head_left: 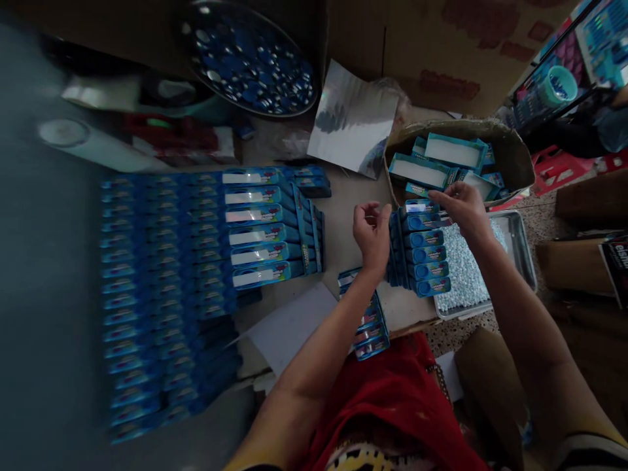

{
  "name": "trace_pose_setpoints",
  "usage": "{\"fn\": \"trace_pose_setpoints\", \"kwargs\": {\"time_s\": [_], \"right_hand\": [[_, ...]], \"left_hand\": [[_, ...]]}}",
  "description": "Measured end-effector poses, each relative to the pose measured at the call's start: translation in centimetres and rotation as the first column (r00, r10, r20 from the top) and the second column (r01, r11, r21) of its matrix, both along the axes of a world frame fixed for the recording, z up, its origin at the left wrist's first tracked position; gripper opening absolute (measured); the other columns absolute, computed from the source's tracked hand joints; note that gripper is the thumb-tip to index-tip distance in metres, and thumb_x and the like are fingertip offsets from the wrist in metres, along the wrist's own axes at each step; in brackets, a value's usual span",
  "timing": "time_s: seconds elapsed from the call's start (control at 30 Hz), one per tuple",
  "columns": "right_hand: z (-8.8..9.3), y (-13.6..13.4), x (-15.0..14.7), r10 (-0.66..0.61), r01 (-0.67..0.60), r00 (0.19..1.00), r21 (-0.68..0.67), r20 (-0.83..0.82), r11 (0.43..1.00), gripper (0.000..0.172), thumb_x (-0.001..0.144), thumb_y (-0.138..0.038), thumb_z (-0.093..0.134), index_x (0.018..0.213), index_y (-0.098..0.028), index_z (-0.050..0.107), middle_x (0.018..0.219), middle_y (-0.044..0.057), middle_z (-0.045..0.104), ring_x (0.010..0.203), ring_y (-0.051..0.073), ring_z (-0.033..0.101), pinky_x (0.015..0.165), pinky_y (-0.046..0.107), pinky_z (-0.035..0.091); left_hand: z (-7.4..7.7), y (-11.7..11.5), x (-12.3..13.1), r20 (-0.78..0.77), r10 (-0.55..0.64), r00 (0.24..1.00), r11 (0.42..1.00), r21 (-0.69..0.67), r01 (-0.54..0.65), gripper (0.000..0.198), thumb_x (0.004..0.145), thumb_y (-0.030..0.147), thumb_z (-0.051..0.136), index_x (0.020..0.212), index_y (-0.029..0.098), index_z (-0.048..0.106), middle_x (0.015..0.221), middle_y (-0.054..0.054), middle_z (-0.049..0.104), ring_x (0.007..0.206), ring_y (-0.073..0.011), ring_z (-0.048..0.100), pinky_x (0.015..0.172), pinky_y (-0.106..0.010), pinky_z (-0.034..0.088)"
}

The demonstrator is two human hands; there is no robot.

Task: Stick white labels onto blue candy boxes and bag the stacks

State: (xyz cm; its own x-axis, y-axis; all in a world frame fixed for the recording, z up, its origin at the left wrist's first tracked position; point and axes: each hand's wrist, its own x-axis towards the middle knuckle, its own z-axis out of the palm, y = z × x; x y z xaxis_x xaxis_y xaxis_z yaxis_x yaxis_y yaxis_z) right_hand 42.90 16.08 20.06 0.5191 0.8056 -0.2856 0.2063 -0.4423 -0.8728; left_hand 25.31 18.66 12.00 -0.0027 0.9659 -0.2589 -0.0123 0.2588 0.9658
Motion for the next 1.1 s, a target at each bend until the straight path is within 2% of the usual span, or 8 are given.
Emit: {"fn": "trace_pose_setpoints", "kwargs": {"time_s": [0.13,0.23,0.33,0.5,0.63,0.8,0.97,1.1], "right_hand": [[1.1,-0.5,-2.3,-0.057,0.06,0.998,0.098,-0.032,0.993,0.056,0.073,-0.065,0.09,0.073,-0.026,0.049,0.06,-0.005,0.045,0.053,0.01,0.041,0.045,0.025,0.034],[1.4,-0.7,-3.4,-0.059,0.064,0.997,0.098,-0.046,0.993,0.058,0.072,-0.067,0.089,0.072,-0.025,0.049,0.059,-0.006,0.044,0.053,0.009,0.04,0.046,0.025,0.033],[1.6,-1.3,-3.3,-0.048,0.062,0.989,0.099,-0.137,0.993,0.057,0.067,-0.066,0.092,0.075,-0.025,0.053,0.062,-0.006,0.051,0.055,0.009,0.043,0.049,0.024,0.035],[1.1,-3.2,-2.5,-0.01,0.034,0.956,0.077,-0.294,0.996,0.061,0.049,-0.048,0.103,0.086,-0.023,0.062,0.066,-0.005,0.064,0.059,0.011,0.057,0.055,0.025,0.044],[-0.3,-3.6,-2.5,-0.097,0.121,0.985,0.172,-0.143,0.978,0.054,0.055,-0.043,0.101,0.085,-0.023,0.061,0.07,-0.003,0.068,0.065,0.015,0.064,0.061,0.027,0.05],[-1.7,-2.7,-2.9,-0.128,0.113,0.988,0.158,0.087,0.981,0.042,0.064,-0.036,0.095,0.083,-0.024,0.06,0.073,-0.003,0.068,0.072,0.017,0.068,0.069,0.03,0.053],[-2.3,-2.6,-3.3,-0.115,0.088,0.969,0.13,0.219,0.988,0.039,0.068,-0.038,0.091,0.081,-0.024,0.057,0.075,-0.004,0.064,0.07,0.015,0.062,0.069,0.03,0.049],[-4.1,-2.7,-1.8,-0.124,0.088,0.947,0.132,0.295,0.987,0.049,0.061,-0.041,0.096,0.086,-0.025,0.057,0.074,-0.006,0.051,0.071,0.015,0.051,0.065,0.028,0.043]], "left_hand": [[3.9,-1.4,-1.5,0.162,-0.387,0.908,0.919,-0.007,0.393,0.044,0.083,0.055,0.082,0.111,0.021,0.075,0.097,-0.004,0.077,0.069,-0.0136,0.067,0.061,-0.025,0.052],[4.7,-2.0,-1.6,0.242,-0.462,0.853,0.867,-0.077,0.492,0.04,0.071,0.051,0.091,0.089,0.017,0.077,0.074,-0.002,0.073,0.06,-0.0135,0.064,0.056,-0.025,0.05],[4.2,-1.4,-2.1,0.239,-0.454,0.858,0.866,-0.109,0.488,0.039,0.068,0.052,0.092,0.072,0.018,0.074,0.058,0.0,0.064,0.055,-0.0119,0.059,0.053,-0.024,0.047],[3.8,1.2,-4.0,0.259,-0.561,0.786,0.784,-0.138,0.606,0.048,0.061,0.059,0.095,0.072,0.018,0.073,0.064,-0.002,0.068,0.058,-0.0125,0.061,0.056,-0.025,0.05],[3.9,3.4,-4.4,0.173,-0.674,0.718,0.705,-0.139,0.695,0.042,0.063,0.052,0.097,0.072,0.017,0.075,0.064,-0.002,0.066,0.055,-0.0115,0.057,0.057,-0.026,0.049],[2.8,5.0,-4.1,0.056,-0.683,0.728,0.724,-0.078,0.686,0.037,0.07,0.049,0.092,0.069,0.017,0.074,0.061,-0.001,0.062,0.054,-0.0106,0.053,0.054,-0.024,0.042],[0.4,4.6,-3.7,0.115,-0.68,0.724,0.716,-0.111,0.69,0.045,0.064,0.058,0.093,0.067,0.019,0.071,0.057,0.001,0.059,0.051,-0.0094,0.05,0.048,-0.021,0.037],[-1.9,3.8,-1.6,0.253,-0.612,0.75,0.688,-0.298,0.662,0.051,0.057,0.057,0.098,0.063,0.018,0.065,0.055,0.002,0.056,0.048,-0.0081,0.047,0.046,-0.02,0.034]]}}
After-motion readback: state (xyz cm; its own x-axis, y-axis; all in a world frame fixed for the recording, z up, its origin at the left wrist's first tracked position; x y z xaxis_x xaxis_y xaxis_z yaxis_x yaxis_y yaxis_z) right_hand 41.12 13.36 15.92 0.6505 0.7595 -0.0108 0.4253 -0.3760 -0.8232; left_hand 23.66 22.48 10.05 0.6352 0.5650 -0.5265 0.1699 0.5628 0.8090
